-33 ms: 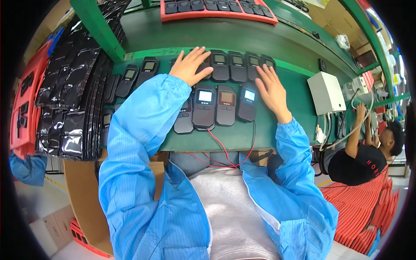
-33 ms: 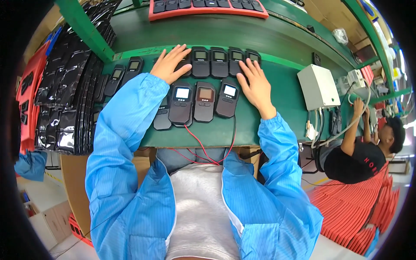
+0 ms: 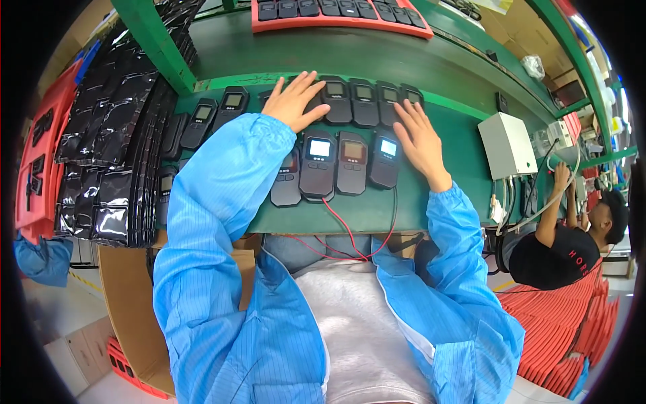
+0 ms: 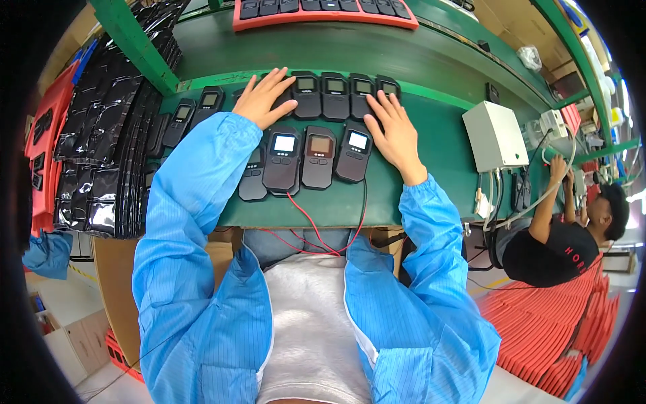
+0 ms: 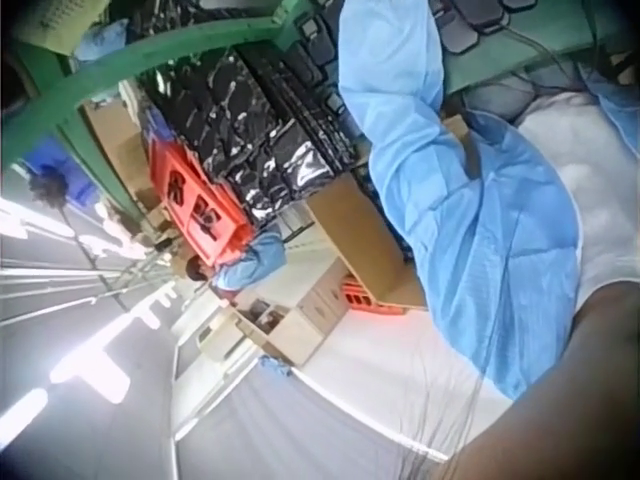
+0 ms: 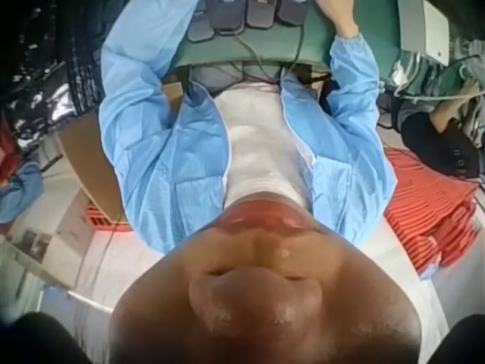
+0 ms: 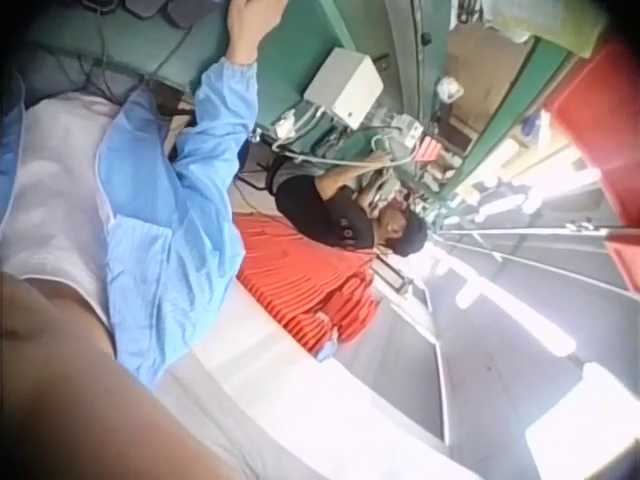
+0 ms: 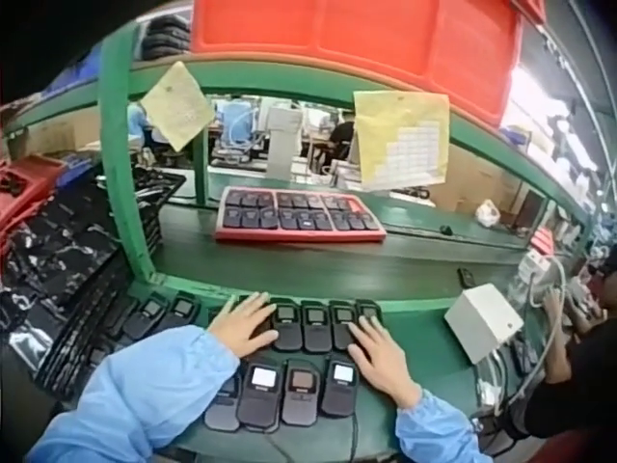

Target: Testing handheld electronic devices with probes and packing them into boxes on an assembly line.

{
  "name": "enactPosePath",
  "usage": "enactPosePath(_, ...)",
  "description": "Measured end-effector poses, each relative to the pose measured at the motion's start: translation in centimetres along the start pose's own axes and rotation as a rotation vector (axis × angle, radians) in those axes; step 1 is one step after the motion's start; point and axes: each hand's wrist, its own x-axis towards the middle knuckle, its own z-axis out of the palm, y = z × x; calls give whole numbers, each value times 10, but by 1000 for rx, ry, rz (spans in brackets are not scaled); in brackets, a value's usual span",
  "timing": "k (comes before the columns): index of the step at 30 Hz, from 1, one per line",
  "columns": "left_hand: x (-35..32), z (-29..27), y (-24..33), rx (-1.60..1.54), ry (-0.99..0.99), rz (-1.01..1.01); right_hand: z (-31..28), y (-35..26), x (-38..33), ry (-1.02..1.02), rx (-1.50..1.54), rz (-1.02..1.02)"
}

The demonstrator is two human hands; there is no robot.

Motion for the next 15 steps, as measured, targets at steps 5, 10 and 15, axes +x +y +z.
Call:
enactPosePath(5,-6,-12,-21,53,-136,-65,-6,-18,5,-152,239,-24)
enactPosePath(10,-23,-40,-26,121,-124,-78,-10,-23,10,-239,330,-39)
enactPosePath(15,-53,-147,32,-492,251,127,-54,-64,15,-31,576,-199)
